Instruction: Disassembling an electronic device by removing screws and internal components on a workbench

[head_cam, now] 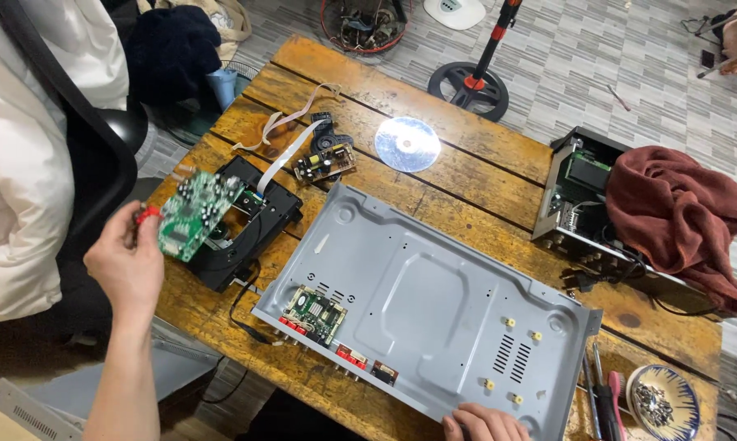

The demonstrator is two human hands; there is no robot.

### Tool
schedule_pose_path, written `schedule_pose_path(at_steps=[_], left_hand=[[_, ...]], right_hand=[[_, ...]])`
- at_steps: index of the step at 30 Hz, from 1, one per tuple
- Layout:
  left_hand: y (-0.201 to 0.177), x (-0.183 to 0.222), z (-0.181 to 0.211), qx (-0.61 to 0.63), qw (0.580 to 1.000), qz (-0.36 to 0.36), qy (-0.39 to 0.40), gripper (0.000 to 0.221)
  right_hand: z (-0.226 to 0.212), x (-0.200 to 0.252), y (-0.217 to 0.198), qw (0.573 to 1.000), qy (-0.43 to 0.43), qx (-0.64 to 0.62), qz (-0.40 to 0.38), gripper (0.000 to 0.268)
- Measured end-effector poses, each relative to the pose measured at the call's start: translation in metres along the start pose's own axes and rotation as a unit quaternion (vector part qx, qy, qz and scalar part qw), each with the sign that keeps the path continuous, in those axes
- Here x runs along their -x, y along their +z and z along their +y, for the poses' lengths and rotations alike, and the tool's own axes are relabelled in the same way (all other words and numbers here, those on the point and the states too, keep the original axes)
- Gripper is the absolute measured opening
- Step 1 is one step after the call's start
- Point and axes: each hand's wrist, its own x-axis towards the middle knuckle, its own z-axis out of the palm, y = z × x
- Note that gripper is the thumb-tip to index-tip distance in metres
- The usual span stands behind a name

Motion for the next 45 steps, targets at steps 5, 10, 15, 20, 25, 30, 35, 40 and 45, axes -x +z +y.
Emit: schedule_pose_path(at_steps=[5, 10, 15, 20, 25, 30, 35, 40, 45], left_hand=[[0.04, -0.046, 0.034, 0.114, 0.993, -0.001, 0.012, 0.022], [0.128, -0.087, 0.079, 0.19, 0.979, -0.076, 0.005, 0.018], [0.243, -0.109, 0.062, 0.112, 0.99, -0.046, 0.073, 0.013], [0.272, -0.104, 0.068, 0.043, 0.994, -0.094, 0.045, 0.017], [0.246, -0.102, 0.065, -0.01, 0.976, -0.219, 0.006, 0.023], [0.16, -0.115, 0.027, -0.076, 0.975, -0.153, 0.144, 0.027], [0.07, -0.101, -0.006, -0.252, 0.892, -0.374, -0.039, 0.062], [0.038, -0.073, 0.03, -0.248, 0.838, -0.467, -0.136, 0.084], [0.03, -0.077, 0.046, -0.225, 0.856, -0.444, -0.14, 0.092]], right_hand=[[-0.015, -0.008, -0.013, 1.0, -0.011, -0.006, 0.004, 0.013], [-0.021, -0.012, -0.02, 1.0, -0.004, 0.003, -0.007, 0.015], [-0.023, -0.011, -0.026, 0.999, 0.007, 0.022, -0.04, 0.016], [-0.024, -0.011, -0.017, 0.999, 0.028, 0.016, -0.013, 0.017], [-0.015, -0.008, -0.008, 0.998, 0.046, 0.028, -0.035, 0.019], [-0.012, -0.006, -0.005, 1.0, 0.013, 0.023, -0.003, 0.012], [-0.002, -0.007, 0.008, 0.995, -0.058, 0.0, 0.085, 0.015], [-0.027, -0.011, -0.019, 1.0, -0.003, 0.017, 0.01, 0.014], [-0.027, -0.009, -0.02, 0.999, 0.013, 0.028, -0.008, 0.02]])
